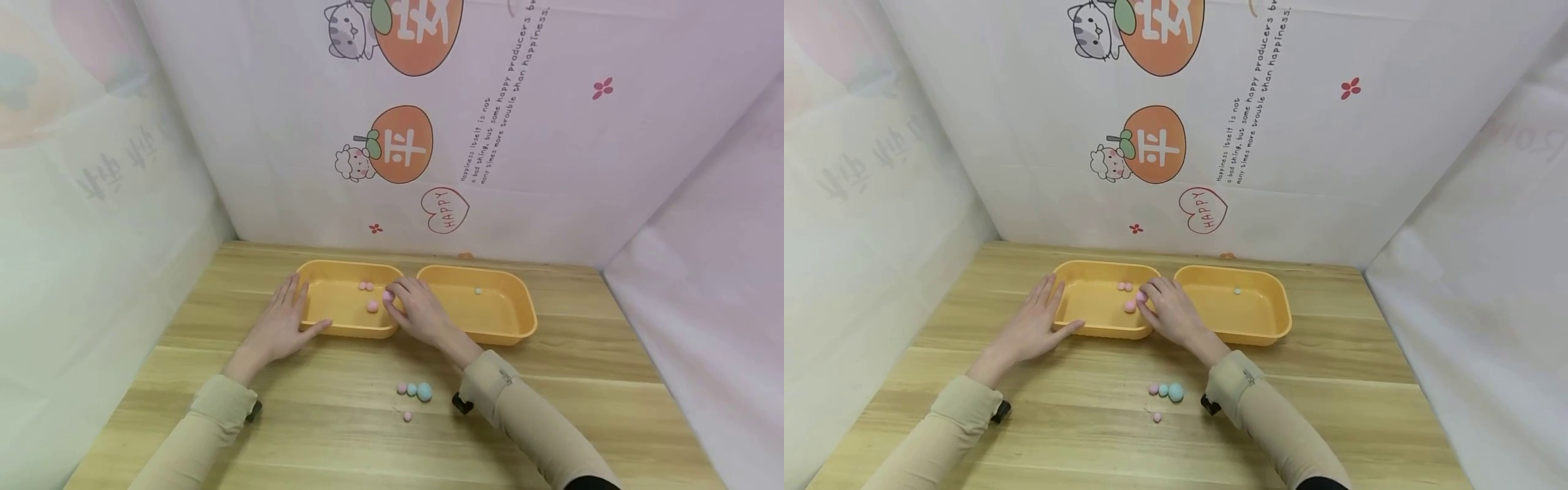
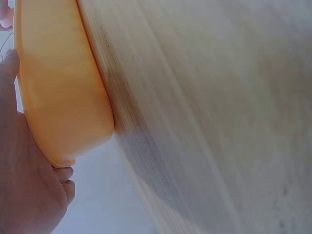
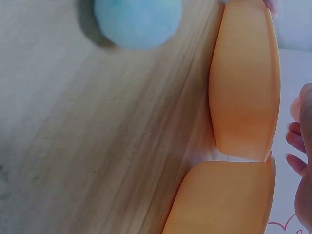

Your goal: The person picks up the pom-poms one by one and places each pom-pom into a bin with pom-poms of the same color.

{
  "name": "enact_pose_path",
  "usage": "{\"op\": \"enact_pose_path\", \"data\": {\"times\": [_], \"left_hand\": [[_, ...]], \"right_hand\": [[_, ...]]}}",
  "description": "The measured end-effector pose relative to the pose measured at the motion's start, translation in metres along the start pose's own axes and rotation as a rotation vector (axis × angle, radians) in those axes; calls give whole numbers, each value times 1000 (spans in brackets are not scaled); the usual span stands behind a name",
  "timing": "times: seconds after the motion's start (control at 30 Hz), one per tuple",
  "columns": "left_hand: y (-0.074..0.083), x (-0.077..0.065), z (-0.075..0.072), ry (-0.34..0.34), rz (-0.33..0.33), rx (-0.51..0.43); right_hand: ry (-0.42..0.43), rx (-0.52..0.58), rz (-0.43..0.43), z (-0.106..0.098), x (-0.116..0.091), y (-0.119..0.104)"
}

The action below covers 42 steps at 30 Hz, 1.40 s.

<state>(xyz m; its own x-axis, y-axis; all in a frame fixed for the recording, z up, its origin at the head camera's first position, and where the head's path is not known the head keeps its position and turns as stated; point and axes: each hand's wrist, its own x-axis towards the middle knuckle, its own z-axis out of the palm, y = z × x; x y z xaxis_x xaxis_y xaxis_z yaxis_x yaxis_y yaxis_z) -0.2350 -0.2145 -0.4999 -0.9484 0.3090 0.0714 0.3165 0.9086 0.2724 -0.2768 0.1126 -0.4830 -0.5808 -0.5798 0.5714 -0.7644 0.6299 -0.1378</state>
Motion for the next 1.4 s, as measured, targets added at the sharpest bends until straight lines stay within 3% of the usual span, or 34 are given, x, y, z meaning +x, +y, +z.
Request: {"op": "enact_pose_path", "data": {"times": [0.7,1.4], "left_hand": [[-1,0,1,-2,-9,-1],[-2,1,2,5,-3,2]], "right_hand": [[-50,89,91,19,25,8],[-60,129,174,33,24,15]]}}
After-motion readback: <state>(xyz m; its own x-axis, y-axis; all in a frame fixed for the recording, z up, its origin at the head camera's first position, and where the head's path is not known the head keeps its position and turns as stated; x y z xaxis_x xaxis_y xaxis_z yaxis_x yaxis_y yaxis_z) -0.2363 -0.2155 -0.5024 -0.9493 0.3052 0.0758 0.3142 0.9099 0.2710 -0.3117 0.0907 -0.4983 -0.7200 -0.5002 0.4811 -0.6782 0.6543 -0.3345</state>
